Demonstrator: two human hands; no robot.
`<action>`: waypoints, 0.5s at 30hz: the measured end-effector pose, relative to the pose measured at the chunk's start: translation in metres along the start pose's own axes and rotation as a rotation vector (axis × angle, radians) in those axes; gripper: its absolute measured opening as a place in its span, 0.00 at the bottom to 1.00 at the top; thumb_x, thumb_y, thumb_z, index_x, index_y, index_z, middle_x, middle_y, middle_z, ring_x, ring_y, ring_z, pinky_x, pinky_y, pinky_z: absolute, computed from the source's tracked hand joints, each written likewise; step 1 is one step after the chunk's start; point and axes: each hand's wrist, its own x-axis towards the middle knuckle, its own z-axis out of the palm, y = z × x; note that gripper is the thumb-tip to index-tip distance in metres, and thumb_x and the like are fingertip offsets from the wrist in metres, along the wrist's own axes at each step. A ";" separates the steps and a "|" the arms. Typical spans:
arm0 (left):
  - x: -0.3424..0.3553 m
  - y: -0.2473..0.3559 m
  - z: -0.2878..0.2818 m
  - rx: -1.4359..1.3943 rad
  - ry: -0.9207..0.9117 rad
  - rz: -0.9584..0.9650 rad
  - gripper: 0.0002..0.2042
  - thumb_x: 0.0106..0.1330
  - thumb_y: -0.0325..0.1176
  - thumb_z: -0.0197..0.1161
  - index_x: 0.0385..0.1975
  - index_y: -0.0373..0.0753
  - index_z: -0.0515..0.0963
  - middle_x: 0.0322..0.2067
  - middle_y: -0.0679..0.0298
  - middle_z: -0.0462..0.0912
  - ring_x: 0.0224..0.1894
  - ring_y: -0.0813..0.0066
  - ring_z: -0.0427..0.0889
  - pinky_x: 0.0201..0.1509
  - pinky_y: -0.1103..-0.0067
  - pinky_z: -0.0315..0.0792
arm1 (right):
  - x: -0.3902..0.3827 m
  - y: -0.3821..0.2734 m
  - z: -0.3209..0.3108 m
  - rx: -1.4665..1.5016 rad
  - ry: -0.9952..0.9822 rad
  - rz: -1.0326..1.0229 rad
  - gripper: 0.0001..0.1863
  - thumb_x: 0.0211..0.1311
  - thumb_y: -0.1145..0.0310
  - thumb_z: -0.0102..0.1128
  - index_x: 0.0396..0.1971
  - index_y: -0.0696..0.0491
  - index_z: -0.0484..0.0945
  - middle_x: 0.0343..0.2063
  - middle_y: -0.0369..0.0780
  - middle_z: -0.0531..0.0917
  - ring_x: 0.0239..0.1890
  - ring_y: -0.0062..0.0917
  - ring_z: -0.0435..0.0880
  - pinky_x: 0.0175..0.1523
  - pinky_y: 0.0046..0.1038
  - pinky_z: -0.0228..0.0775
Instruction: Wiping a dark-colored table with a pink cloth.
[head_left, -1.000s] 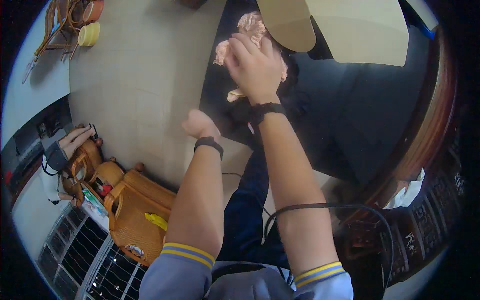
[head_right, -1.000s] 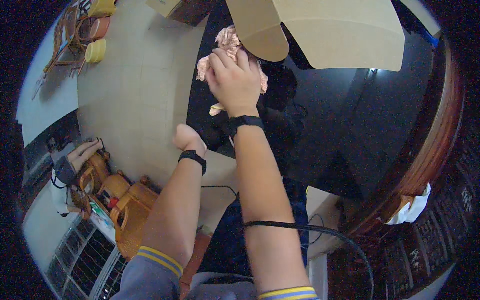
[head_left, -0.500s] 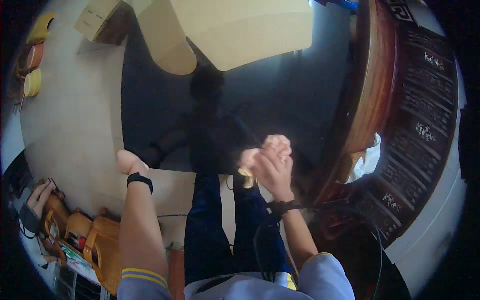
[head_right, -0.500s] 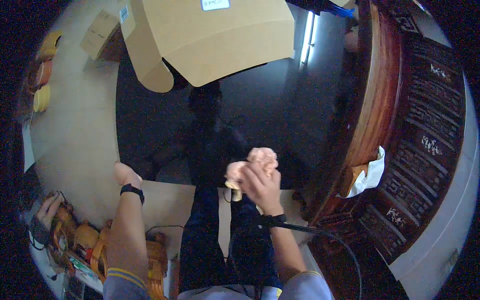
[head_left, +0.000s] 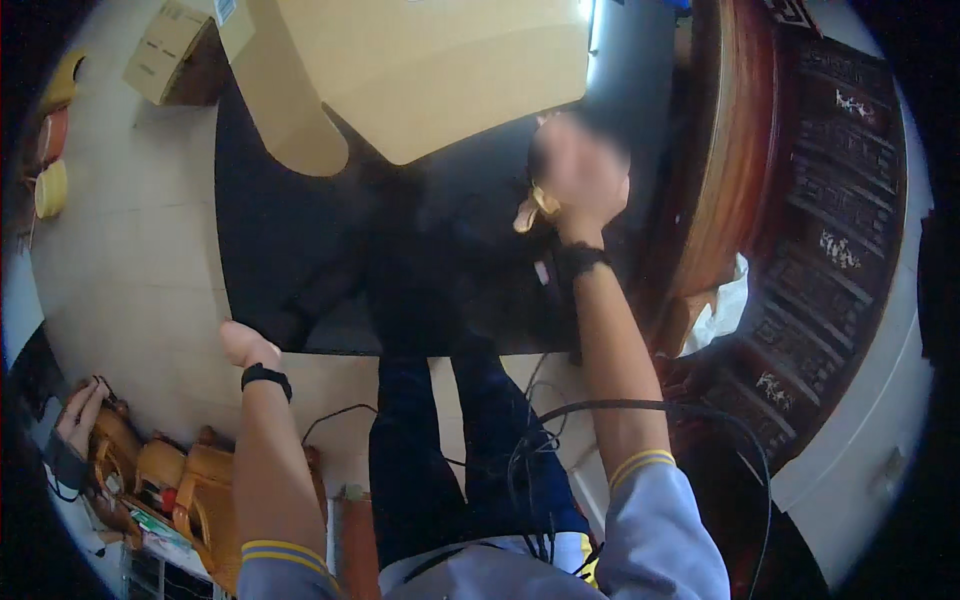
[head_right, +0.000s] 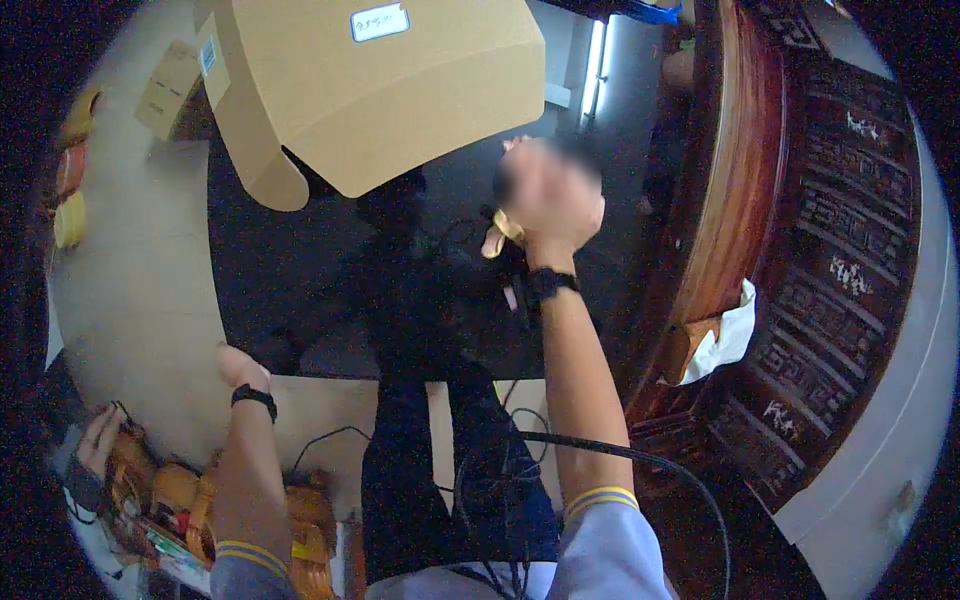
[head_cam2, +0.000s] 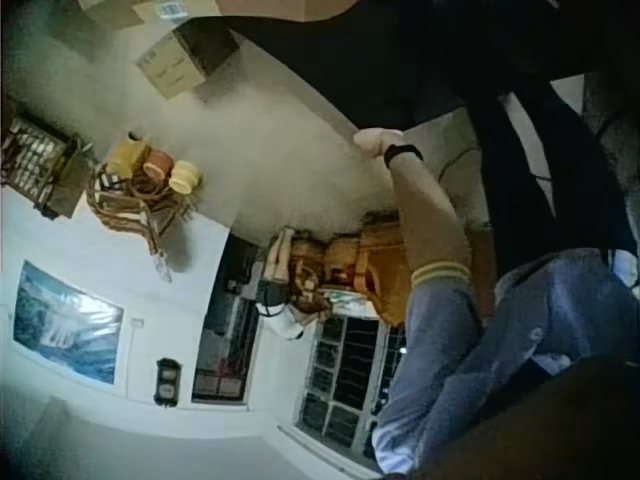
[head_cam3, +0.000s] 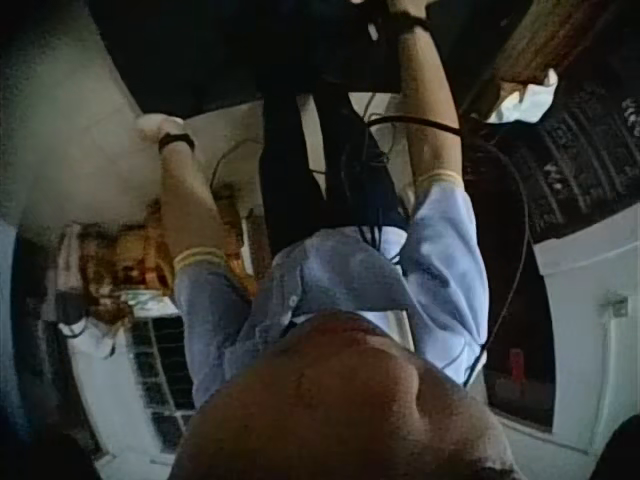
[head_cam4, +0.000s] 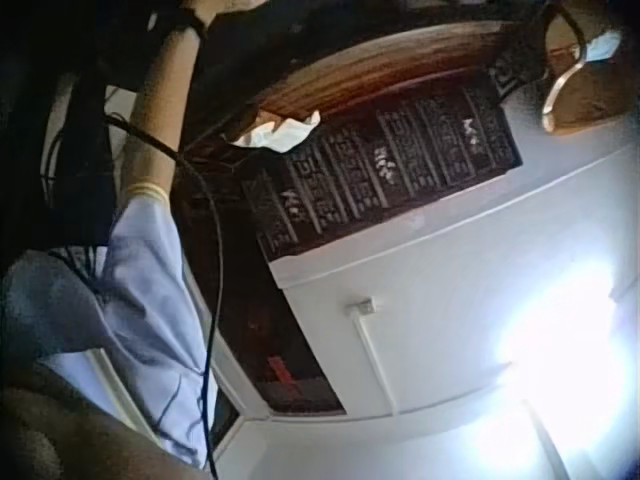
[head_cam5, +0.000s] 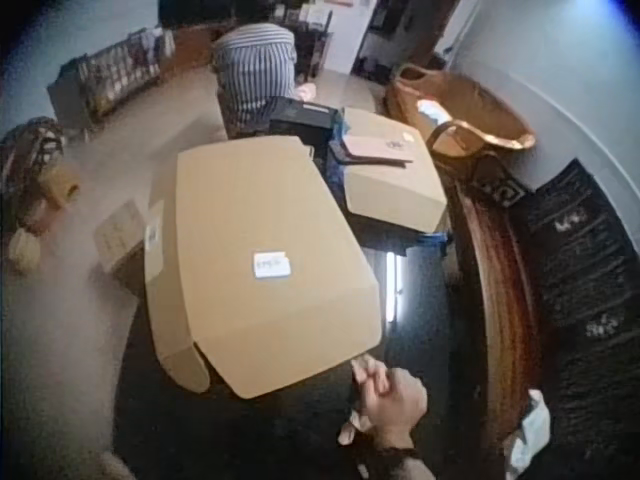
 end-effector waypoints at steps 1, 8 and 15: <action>0.025 -0.006 -0.007 0.027 -0.051 0.056 0.21 0.64 0.37 0.43 0.46 0.32 0.79 0.44 0.52 0.82 0.42 0.60 0.84 0.44 0.68 0.79 | 0.004 -0.010 0.002 0.043 0.017 0.005 0.12 0.45 0.57 0.63 0.22 0.50 0.76 0.24 0.37 0.78 0.29 0.35 0.77 0.36 0.37 0.67; 0.021 -0.008 -0.007 -0.094 -0.028 -0.011 0.20 0.64 0.36 0.44 0.41 0.27 0.79 0.39 0.56 0.84 0.34 0.63 0.83 0.39 0.70 0.78 | -0.001 -0.015 0.005 0.022 0.023 0.040 0.12 0.44 0.57 0.63 0.24 0.49 0.76 0.24 0.37 0.78 0.30 0.36 0.77 0.36 0.36 0.66; 0.061 -0.021 -0.013 -0.131 -0.043 0.039 0.21 0.65 0.38 0.45 0.44 0.27 0.78 0.42 0.54 0.82 0.36 0.62 0.82 0.40 0.70 0.77 | 0.003 -0.021 0.001 0.068 0.046 0.025 0.11 0.45 0.58 0.63 0.24 0.49 0.76 0.25 0.37 0.78 0.30 0.36 0.77 0.37 0.36 0.66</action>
